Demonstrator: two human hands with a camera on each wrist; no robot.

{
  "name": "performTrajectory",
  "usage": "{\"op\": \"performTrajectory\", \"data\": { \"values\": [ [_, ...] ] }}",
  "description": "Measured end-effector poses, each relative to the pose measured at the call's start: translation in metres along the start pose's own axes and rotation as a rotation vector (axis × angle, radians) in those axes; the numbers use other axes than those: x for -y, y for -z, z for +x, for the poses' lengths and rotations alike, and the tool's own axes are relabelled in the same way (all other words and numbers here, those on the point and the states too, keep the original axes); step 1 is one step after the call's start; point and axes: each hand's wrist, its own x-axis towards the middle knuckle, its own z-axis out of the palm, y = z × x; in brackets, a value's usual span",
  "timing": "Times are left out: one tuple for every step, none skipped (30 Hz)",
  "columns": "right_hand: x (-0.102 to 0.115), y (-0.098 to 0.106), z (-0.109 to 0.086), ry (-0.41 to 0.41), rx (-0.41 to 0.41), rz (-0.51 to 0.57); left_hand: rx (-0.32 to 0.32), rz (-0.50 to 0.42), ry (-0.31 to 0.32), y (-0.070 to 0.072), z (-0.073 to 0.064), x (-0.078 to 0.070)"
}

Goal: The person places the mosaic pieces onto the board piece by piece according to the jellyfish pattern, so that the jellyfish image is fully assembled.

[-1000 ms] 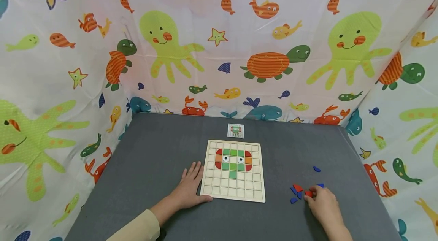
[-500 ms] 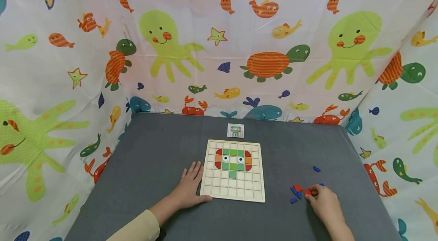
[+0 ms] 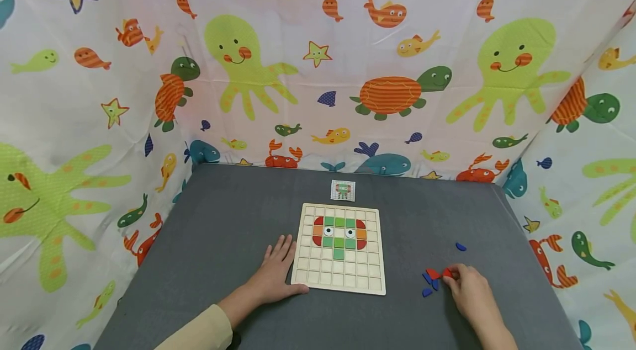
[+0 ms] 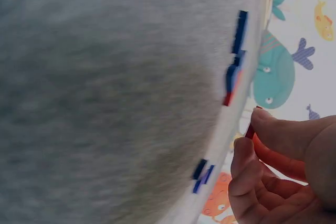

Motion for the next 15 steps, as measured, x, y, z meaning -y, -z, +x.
{"op": "performTrajectory", "data": {
  "values": [
    [0.002, 0.001, 0.000, 0.013, -0.017, 0.000, 0.001, 0.000, 0.001, 0.000, 0.000, 0.000],
    [0.005, 0.002, 0.000, 0.025, -0.028, 0.001, 0.001, 0.000, 0.001, 0.000, 0.000, 0.000],
    [0.009, 0.003, 0.001, 0.036, -0.037, 0.000, 0.000, 0.001, 0.000, 0.000, 0.000, 0.000],
    [0.012, 0.004, 0.002, 0.047, -0.045, 0.003, 0.000, 0.001, -0.001, 0.000, 0.000, 0.000],
    [0.016, 0.005, 0.003, 0.055, -0.043, 0.007, -0.001, 0.001, -0.002, 0.000, 0.000, 0.000],
    [0.019, 0.006, 0.004, 0.064, -0.042, 0.012, -0.001, 0.002, -0.003, 0.000, 0.000, 0.001],
    [0.023, 0.006, 0.006, 0.069, -0.040, 0.020, 0.000, 0.004, -0.003, 0.000, 0.000, 0.001],
    [0.027, 0.006, 0.007, 0.075, -0.038, 0.027, 0.000, 0.005, -0.004, 0.000, 0.000, 0.001],
    [0.030, 0.006, 0.008, 0.081, -0.037, 0.034, 0.001, 0.005, -0.004, 0.000, 0.000, 0.001],
    [0.034, 0.007, 0.010, 0.088, -0.035, 0.040, 0.003, 0.007, -0.004, 0.000, 0.000, 0.001],
    [0.038, 0.007, 0.011, 0.091, -0.033, 0.046, 0.005, 0.009, -0.003, -0.001, 0.001, 0.001],
    [0.042, 0.007, 0.013, 0.097, -0.035, 0.054, 0.008, 0.010, -0.003, -0.001, 0.001, 0.001],
    [0.045, 0.006, 0.015, 0.104, -0.038, 0.060, 0.009, 0.011, -0.002, -0.001, 0.001, 0.001],
    [0.049, 0.006, 0.016, 0.113, -0.042, 0.062, 0.011, 0.011, -0.002, -0.001, 0.001, 0.001],
    [0.052, 0.005, 0.018, 0.122, -0.052, 0.065, 0.011, 0.010, -0.002, -0.001, 0.001, 0.001]
  ]
}}
